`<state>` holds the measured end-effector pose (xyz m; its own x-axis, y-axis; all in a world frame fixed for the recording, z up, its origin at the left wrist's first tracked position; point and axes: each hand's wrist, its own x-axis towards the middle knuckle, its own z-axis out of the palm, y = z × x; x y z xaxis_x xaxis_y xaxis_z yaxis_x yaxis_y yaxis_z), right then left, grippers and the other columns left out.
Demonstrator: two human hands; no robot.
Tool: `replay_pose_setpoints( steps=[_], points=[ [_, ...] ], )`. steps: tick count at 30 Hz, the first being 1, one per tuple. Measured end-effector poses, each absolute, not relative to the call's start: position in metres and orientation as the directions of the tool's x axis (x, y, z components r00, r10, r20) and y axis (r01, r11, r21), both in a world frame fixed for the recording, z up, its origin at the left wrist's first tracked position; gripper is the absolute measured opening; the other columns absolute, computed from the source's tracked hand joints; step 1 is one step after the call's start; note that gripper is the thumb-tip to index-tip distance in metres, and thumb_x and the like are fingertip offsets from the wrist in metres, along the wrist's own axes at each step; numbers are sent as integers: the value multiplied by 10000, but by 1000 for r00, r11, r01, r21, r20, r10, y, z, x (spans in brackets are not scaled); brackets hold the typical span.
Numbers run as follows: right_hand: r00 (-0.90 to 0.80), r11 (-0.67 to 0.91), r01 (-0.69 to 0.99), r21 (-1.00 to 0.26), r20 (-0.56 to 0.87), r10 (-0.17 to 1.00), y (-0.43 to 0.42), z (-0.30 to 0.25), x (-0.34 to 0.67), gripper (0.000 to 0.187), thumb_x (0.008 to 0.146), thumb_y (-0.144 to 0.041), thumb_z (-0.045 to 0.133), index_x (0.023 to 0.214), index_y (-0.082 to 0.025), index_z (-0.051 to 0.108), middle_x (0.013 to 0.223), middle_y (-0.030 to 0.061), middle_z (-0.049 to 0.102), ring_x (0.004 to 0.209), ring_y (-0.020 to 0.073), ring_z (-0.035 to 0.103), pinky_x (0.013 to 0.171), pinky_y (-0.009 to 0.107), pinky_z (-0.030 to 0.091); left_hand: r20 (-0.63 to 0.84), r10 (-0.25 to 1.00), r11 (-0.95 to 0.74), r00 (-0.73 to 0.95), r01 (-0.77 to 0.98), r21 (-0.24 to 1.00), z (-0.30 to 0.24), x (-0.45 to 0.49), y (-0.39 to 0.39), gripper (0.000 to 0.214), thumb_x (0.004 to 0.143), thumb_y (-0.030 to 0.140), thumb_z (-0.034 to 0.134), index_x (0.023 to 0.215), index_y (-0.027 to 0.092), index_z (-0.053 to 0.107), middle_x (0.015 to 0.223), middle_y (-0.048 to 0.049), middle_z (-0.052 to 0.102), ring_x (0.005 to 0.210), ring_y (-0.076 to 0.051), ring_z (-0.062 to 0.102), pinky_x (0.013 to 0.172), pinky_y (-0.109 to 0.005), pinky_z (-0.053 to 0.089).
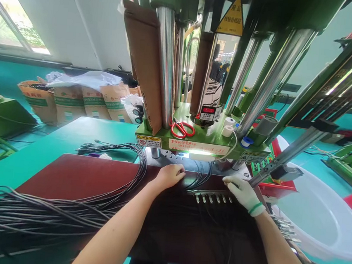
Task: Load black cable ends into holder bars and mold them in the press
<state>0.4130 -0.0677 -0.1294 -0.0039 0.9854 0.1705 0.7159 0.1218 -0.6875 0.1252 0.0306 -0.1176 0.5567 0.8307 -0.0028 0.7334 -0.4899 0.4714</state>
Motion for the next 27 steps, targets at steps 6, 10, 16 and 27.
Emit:
replay_pose_setpoints(
  steps=[6, 10, 16, 27],
  points=[
    [-13, 132, 715, -686, 176, 984, -68, -130, 414, 244, 762, -278, 440, 893, -187, 624, 883, 47, 670, 838, 200, 620, 802, 351, 482, 1, 826, -496, 563, 727, 474, -115, 124, 30, 196, 792, 321, 431, 835, 223, 595, 781, -4, 640, 729, -159, 576, 610, -238, 354],
    [-9, 133, 716, -685, 182, 983, -68, -130, 414, 242, 766, -277, 437, 894, -188, 622, 887, 46, 668, 841, 198, 618, 807, 350, 480, -6, 827, -493, 563, 729, 474, -115, 125, 29, 198, 790, 321, 435, 833, 220, 600, 780, -4, 641, 723, -157, 573, 619, -238, 364],
    [-13, 143, 714, -685, 191, 982, -68, -129, 414, 232, 759, -252, 439, 884, -195, 625, 886, 38, 663, 830, 191, 616, 807, 347, 478, -13, 827, -491, 563, 732, 473, -113, 125, 29, 201, 796, 318, 436, 842, 222, 606, 808, -8, 646, 757, -166, 581, 652, -246, 382],
    [-20, 136, 709, -692, 173, 985, -70, -126, 412, 248, 764, -252, 428, 899, -175, 622, 873, 48, 659, 820, 188, 613, 792, 342, 477, -22, 828, -486, 560, 736, 471, -115, 125, 30, 212, 793, 327, 433, 850, 225, 610, 806, -10, 646, 748, -169, 577, 658, -249, 389]
  ],
)
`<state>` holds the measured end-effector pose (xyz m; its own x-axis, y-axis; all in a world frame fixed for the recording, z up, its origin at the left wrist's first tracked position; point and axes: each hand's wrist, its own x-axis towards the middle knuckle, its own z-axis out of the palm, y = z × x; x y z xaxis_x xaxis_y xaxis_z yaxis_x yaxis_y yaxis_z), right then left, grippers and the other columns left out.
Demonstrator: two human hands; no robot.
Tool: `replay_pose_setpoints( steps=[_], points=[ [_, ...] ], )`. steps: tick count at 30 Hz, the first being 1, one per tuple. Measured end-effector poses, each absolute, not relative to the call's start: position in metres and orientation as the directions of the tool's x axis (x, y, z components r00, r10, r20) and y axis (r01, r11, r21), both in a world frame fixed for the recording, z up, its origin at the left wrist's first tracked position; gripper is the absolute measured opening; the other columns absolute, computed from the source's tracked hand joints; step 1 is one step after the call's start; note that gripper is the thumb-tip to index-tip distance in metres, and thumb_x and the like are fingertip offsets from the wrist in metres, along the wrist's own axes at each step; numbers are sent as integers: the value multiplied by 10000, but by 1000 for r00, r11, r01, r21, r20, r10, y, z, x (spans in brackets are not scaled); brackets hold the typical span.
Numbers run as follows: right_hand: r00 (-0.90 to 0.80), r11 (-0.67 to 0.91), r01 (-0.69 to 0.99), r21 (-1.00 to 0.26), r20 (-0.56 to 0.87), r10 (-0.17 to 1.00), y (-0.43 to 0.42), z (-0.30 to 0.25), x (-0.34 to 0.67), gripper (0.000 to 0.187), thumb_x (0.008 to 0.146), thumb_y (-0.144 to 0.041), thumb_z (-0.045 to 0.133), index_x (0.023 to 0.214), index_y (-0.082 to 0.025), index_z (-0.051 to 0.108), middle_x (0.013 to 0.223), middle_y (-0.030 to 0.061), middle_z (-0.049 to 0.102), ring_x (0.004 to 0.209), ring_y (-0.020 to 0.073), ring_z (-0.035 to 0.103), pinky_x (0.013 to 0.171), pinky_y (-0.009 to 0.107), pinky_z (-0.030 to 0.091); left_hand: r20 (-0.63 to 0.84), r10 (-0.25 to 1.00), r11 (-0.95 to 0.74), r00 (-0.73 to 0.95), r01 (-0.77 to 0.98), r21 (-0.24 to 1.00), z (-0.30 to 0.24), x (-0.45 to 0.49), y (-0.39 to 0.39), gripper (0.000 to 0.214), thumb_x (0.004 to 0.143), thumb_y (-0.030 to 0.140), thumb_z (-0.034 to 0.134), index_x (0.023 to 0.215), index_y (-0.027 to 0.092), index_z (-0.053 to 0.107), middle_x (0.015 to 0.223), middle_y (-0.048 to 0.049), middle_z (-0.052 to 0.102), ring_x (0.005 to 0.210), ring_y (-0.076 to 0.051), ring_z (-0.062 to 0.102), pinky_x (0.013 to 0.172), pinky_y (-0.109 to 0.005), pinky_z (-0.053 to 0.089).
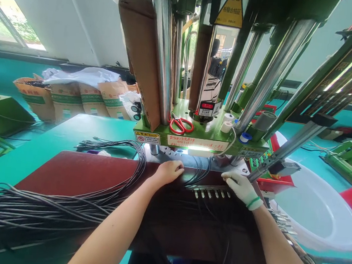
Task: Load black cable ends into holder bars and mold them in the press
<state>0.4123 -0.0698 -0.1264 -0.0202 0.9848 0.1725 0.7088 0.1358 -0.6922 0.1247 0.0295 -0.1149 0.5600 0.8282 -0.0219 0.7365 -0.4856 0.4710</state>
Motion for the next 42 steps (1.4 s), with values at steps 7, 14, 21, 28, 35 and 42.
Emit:
replay_pose_setpoints(
  steps=[7, 14, 21, 28, 35, 42],
  points=[
    [-10, 121, 705, -699, 160, 987, -70, -123, 409, 239, 754, -249, 432, 884, -189, 623, 849, 41, 670, 814, 185, 617, 782, 337, 478, -15, 826, -490, 563, 732, 473, -116, 124, 30, 203, 793, 325, 436, 842, 223, 606, 813, -10, 648, 762, -173, 580, 673, -256, 387],
    [-15, 125, 702, -701, 161, 987, -70, -124, 410, 237, 750, -252, 431, 882, -195, 619, 855, 38, 670, 812, 186, 618, 787, 340, 475, -20, 828, -484, 560, 734, 477, -116, 125, 30, 202, 794, 327, 439, 848, 229, 607, 841, -9, 652, 777, -174, 582, 682, -258, 395],
    [-14, 126, 705, -698, 163, 986, -71, -120, 409, 235, 741, -254, 434, 864, -192, 624, 844, 39, 669, 809, 188, 616, 784, 340, 471, -23, 828, -483, 561, 732, 481, -115, 125, 29, 207, 792, 328, 439, 843, 222, 609, 841, -12, 654, 788, -174, 582, 682, -254, 394],
    [-17, 131, 702, -700, 167, 986, -71, -120, 408, 221, 734, -247, 443, 848, -192, 625, 867, 42, 668, 825, 191, 611, 792, 344, 471, -23, 824, -488, 566, 729, 479, -115, 125, 29, 193, 790, 321, 440, 832, 225, 603, 818, -9, 648, 770, -170, 579, 675, -252, 387],
    [-13, 138, 693, -707, 179, 984, -72, -122, 408, 212, 750, -245, 440, 859, -196, 615, 874, 40, 665, 839, 190, 614, 795, 340, 479, -35, 829, -478, 558, 741, 472, -117, 125, 30, 200, 791, 317, 439, 856, 225, 605, 816, -5, 646, 746, -165, 574, 652, -247, 387],
    [-14, 138, 712, -689, 183, 983, -71, -124, 408, 234, 755, -258, 427, 868, -186, 619, 878, 44, 668, 839, 187, 618, 789, 323, 485, -29, 823, -488, 567, 734, 472, -116, 124, 30, 199, 793, 319, 443, 858, 225, 606, 837, -10, 642, 782, -172, 567, 687, -255, 388]
  ],
)
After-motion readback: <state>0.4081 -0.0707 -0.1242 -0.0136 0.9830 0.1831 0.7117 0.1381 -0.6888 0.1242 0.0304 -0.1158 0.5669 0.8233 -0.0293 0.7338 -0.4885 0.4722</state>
